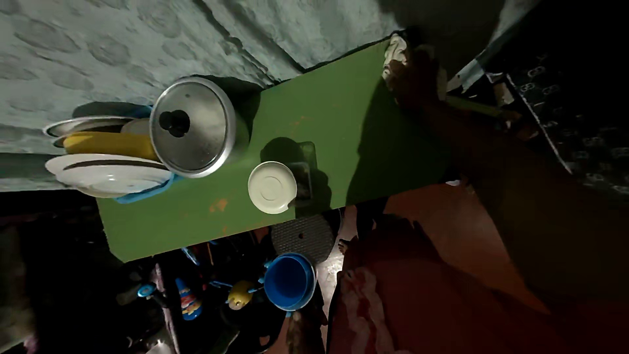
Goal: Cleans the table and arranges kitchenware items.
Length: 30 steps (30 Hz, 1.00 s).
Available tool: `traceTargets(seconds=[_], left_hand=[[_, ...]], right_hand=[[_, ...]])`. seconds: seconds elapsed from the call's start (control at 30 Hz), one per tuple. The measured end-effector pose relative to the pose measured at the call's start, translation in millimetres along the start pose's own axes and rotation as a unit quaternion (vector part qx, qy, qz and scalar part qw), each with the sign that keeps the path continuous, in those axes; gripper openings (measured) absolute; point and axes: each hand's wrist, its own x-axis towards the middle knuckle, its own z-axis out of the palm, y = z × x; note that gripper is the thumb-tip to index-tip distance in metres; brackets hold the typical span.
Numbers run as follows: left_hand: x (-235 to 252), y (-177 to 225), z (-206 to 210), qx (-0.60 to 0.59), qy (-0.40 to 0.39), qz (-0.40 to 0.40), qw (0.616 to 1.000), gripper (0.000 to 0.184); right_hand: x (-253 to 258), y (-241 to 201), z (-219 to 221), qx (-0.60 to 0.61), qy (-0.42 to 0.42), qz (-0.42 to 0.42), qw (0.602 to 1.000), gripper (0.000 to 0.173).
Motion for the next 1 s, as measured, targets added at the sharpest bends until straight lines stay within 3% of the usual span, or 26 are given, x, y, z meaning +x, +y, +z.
traceTargets(seconds=[0.13,0.27,0.43,0.6,0.77,0.83,1.0], left_hand=[[1.1,-5.9,-26.6,0.004,-0.068,-0.014,0.998,0.035],[2.6,-1.5,-29.4,0.012,-0.084,-0.013,0.996,0.035],[0.9,-2.5,-44.6,-0.007,-0.107,-0.011,0.994,0.033],[-2.0,-8.8,-61.8,-0.015,-0.109,-0.013,0.994,0.034],[-4.4,-8.1,-68.0,0.015,-0.095,-0.021,0.995,0.032],[-1.9,-11.8,-72.9,0.016,-0.104,-0.021,0.994,0.032],[5.5,-10.4,-68.5,0.019,-0.109,-0.023,0.994,0.032]], right_hand=[[-67.3,0.1,6.9,-0.009,0.000,0.006,1.000,0.047],[-141.0,-4.0,8.8,-0.013,-0.036,0.016,0.999,0.048],[-198.5,-12.8,20.0,-0.014,-0.005,0.047,0.999,0.045],[-218.0,-78.0,45.7,0.011,0.001,0.091,0.996,0.050],[-237.5,-167.0,81.9,0.042,-0.036,-0.044,0.998,0.056],[-245.4,-188.9,95.9,0.083,-0.039,-0.112,0.989,0.046],[-251.7,-185.2,102.7,0.099,-0.106,-0.205,0.968,0.044]])
